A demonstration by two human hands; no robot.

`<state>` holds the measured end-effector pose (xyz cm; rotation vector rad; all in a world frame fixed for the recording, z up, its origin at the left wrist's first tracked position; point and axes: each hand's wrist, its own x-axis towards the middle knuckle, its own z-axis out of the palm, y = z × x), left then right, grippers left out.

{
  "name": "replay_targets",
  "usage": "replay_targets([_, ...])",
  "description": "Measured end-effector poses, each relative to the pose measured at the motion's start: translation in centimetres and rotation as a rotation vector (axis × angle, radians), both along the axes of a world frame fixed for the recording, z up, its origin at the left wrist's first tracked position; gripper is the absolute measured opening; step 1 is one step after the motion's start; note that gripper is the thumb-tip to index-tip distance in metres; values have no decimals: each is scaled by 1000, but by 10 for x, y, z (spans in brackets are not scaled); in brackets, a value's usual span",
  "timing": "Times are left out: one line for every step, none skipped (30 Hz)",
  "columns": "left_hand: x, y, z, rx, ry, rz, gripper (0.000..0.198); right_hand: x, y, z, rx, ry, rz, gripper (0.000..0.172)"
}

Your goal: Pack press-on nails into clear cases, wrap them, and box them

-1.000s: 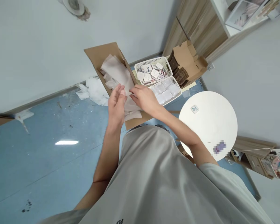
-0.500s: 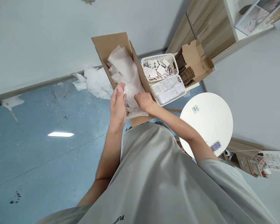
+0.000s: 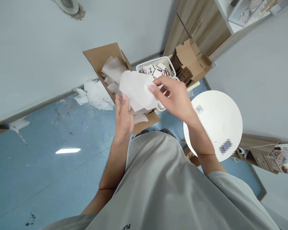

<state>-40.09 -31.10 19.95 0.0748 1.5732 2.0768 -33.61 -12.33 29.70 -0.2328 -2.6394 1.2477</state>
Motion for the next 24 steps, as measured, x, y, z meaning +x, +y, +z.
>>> replay_targets([3,5,11,46,-21,-20,61,10,7,8,-77,43,-24,45])
replay_targets([6,11,22,90,-38,-48,59,22,15,15,-146,71,-44,46])
replay_targets([9,17,33,129,-49,-75,56,34,23,21,-205,85,-58,46])
replay_targets([13,25,42,158,-57,-105,53,47,31,25,-252,87,-69,46])
replay_targets([17,34,49,182,-71,-131,50,61,40,28,-287,81,-75,45])
replay_targets([22,43,54,198,-88,-150,46,76,48,29,-313,69,-79,44])
replay_targets([27,53,57,204,-103,-168,41,91,57,28,-333,53,-83,43])
replay_targets([33,64,59,200,-116,-189,37,107,65,25,-349,30,-86,43])
replay_targets([40,76,58,187,-117,-211,34,124,73,20,-367,2,-89,43])
replay_targets([47,89,57,166,-107,-232,34,142,80,14,-388,-31,-92,43])
replay_targets([54,102,54,139,-85,-252,36,161,86,7,-412,-65,-98,42])
replay_targets([62,116,50,111,-58,-272,40,181,92,-1,-441,-98,-111,41])
replay_targets([71,130,46,84,-31,-293,43,201,97,-10,-473,-126,-132,40])
replay_targets([80,145,41,58,-4,-317,47,222,101,-20,-508,-145,-168,40])
replay_targets([89,160,37,34,22,-344,49,243,105,-29,-544,-160,-216,40])
replay_targets([98,175,32,15,45,-375,50,263,107,-39,-580,-171,-274,41])
replay_targets([108,190,26,2,64,-406,51,284,109,-49,-614,-177,-336,41])
replay_targets([119,206,21,-7,74,-435,52,303,110,-59,-646,-183,-396,42])
replay_targets([130,222,15,-16,79,-464,52,322,111,-69,-674,-187,-453,42])
replay_targets([142,237,9,-27,82,-495,53,341,112,-78,-699,-188,-506,42])
replay_targets([155,253,3,-43,85,-532,54,358,112,-87,-721,-187,-554,42])
replay_targets([168,267,-4,-63,91,-575,55,374,113,-96,-740,-184,-601,42])
replay_targets([182,281,-12,-87,98,-622,56,389,114,-106,-759,-181,-646,42])
replay_targets([196,295,-19,-115,106,-673,58,403,114,-116,-778,-175,-691,41])
